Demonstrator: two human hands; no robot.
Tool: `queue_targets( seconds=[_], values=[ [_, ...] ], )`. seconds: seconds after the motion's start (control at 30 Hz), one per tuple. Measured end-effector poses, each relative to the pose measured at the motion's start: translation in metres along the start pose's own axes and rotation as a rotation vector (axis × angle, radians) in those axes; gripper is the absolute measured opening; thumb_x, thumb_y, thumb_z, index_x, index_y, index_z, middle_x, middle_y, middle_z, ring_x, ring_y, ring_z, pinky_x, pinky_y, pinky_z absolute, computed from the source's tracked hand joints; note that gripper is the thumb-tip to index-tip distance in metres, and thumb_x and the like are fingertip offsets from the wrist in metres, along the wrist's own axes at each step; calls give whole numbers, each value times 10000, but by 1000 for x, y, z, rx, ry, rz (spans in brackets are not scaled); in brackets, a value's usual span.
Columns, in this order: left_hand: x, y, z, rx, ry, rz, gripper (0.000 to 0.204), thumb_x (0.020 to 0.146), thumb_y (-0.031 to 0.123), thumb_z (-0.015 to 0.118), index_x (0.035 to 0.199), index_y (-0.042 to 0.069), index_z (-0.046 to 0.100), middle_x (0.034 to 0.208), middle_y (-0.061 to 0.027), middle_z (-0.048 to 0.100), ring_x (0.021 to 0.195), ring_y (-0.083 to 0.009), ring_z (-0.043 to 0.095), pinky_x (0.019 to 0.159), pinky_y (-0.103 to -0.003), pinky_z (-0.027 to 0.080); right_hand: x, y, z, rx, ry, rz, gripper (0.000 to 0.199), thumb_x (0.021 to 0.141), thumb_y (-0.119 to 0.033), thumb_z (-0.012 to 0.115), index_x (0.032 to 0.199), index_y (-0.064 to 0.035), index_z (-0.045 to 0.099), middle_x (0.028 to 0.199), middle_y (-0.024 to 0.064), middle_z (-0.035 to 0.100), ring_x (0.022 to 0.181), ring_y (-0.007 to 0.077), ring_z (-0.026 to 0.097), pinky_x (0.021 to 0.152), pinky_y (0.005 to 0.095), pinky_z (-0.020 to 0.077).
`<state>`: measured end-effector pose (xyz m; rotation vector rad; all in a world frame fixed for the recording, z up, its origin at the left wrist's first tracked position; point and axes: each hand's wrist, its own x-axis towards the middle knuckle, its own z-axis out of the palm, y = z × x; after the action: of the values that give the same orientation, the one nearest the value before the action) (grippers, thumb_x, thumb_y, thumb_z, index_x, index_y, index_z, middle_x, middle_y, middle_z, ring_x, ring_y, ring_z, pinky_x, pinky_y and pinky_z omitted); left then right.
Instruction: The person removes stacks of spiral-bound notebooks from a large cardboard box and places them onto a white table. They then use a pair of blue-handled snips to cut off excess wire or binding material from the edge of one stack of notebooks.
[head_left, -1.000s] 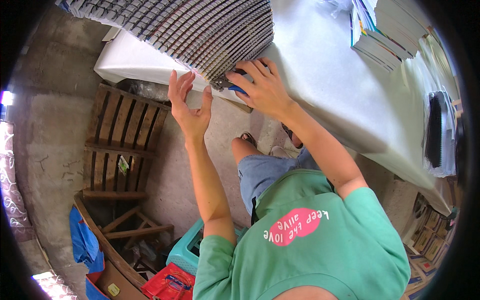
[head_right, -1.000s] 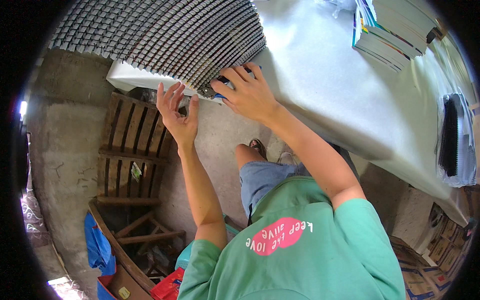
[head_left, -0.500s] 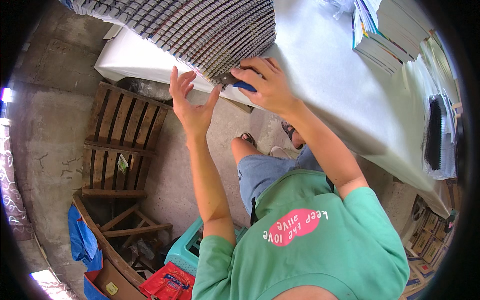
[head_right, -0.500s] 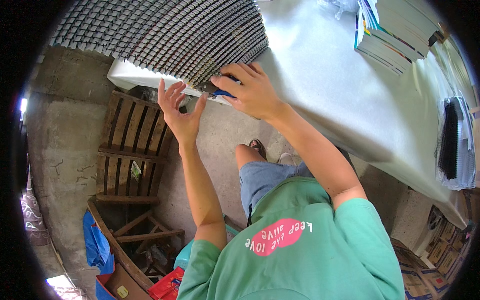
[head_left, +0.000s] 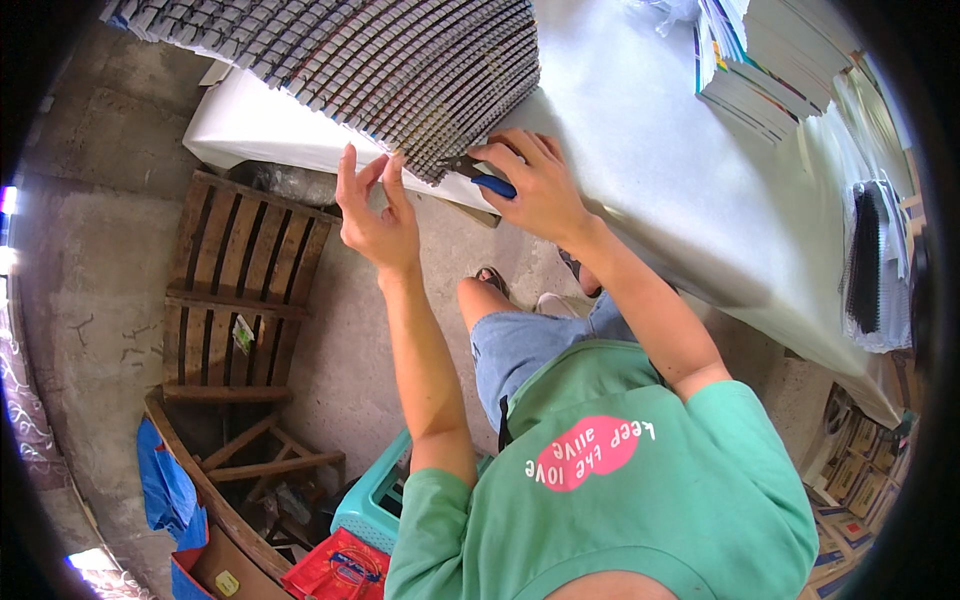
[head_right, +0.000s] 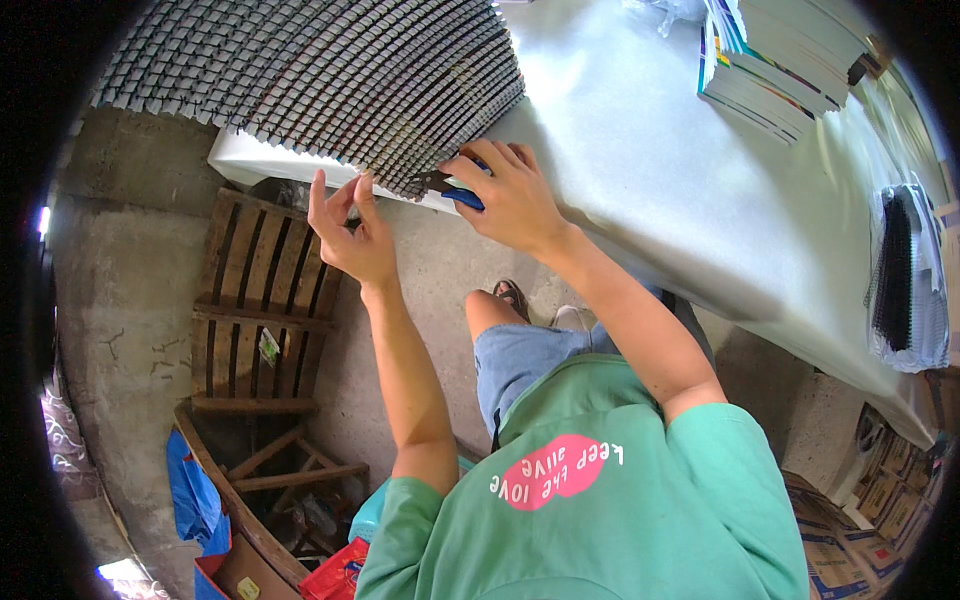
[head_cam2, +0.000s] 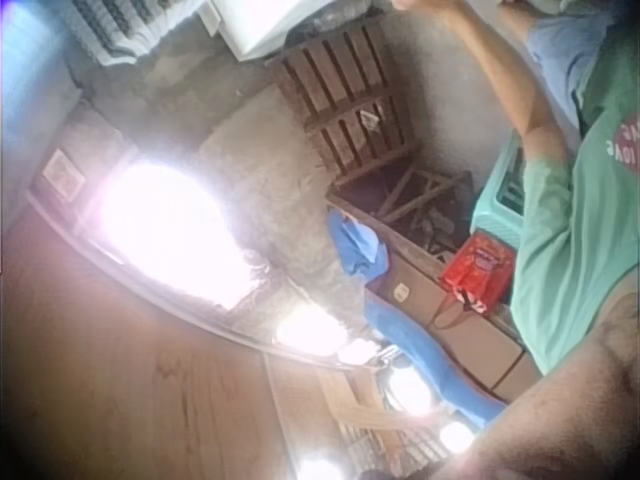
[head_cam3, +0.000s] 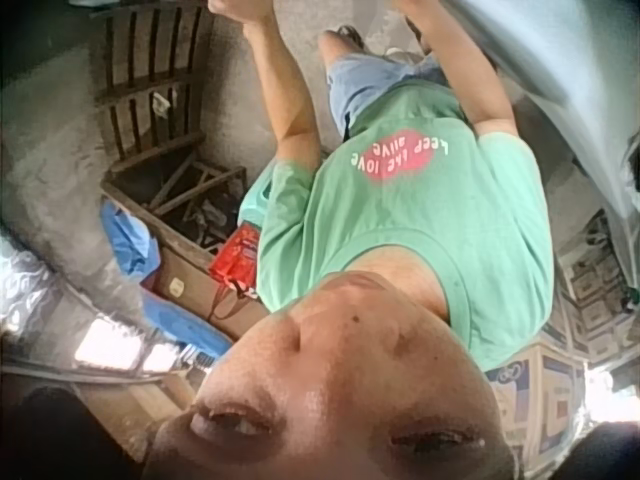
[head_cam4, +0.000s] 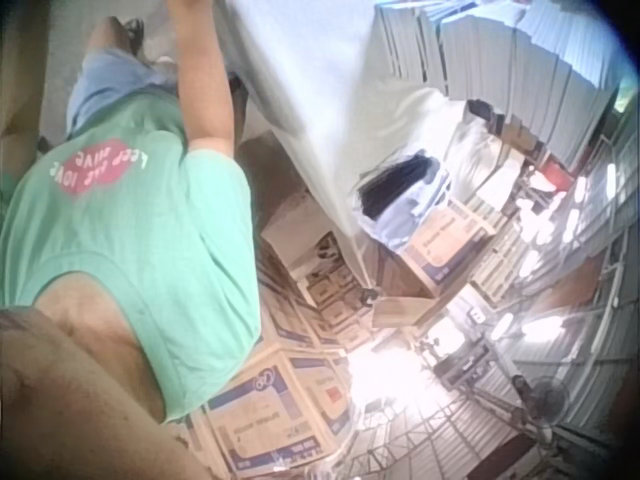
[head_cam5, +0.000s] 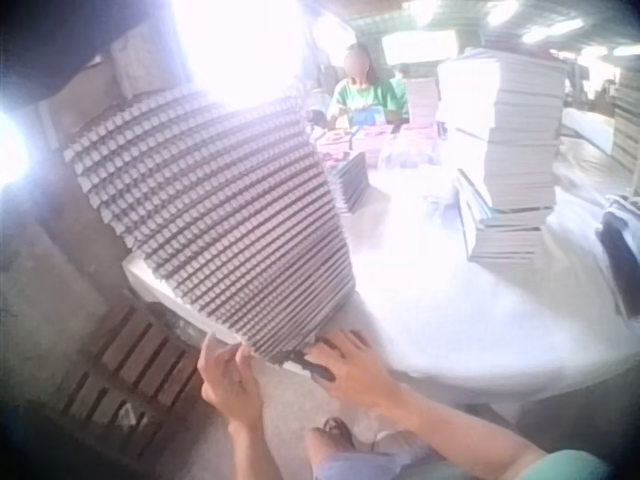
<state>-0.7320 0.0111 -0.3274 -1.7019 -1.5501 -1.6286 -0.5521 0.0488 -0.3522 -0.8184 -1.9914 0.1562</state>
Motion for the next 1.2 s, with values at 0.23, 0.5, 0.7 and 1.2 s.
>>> queue_targets(
  seconds=[0.23,0.5,0.7,1.2],
  values=[
    [8,-1,-10,-441,79,-276,408,954,88,486,1309,-36,328,862,-171,649,815,-222,662,769,-332,557,4,-9,7,-93,56,-85,417,681,-185,733,1065,-190,571,1076,38,531,987,209,531,896,424,352],
    [3,2,-11,-449,39,-352,430,939,67,506,1313,-36,321,888,-167,640,845,-219,651,802,-345,558,16,4,19,-248,126,-270,390,686,-169,715,1055,-200,593,1028,6,547,931,191,541,870,416,365],
    [-1,1,-9,-508,19,-342,442,923,44,527,1312,-31,329,912,-170,637,845,-218,649,798,-336,560,19,-1,11,-144,31,-229,313,695,-170,724,992,-173,627,953,2,567,841,201,572,761,351,434],
    [-9,-5,-17,-406,-280,-332,706,742,-2,732,1347,66,373,1138,-101,576,1009,-202,592,814,-295,475,12,-41,-2,238,-115,346,312,725,-180,724,979,-96,564,896,66,583,816,219,602,700,416,458]
  ],
)
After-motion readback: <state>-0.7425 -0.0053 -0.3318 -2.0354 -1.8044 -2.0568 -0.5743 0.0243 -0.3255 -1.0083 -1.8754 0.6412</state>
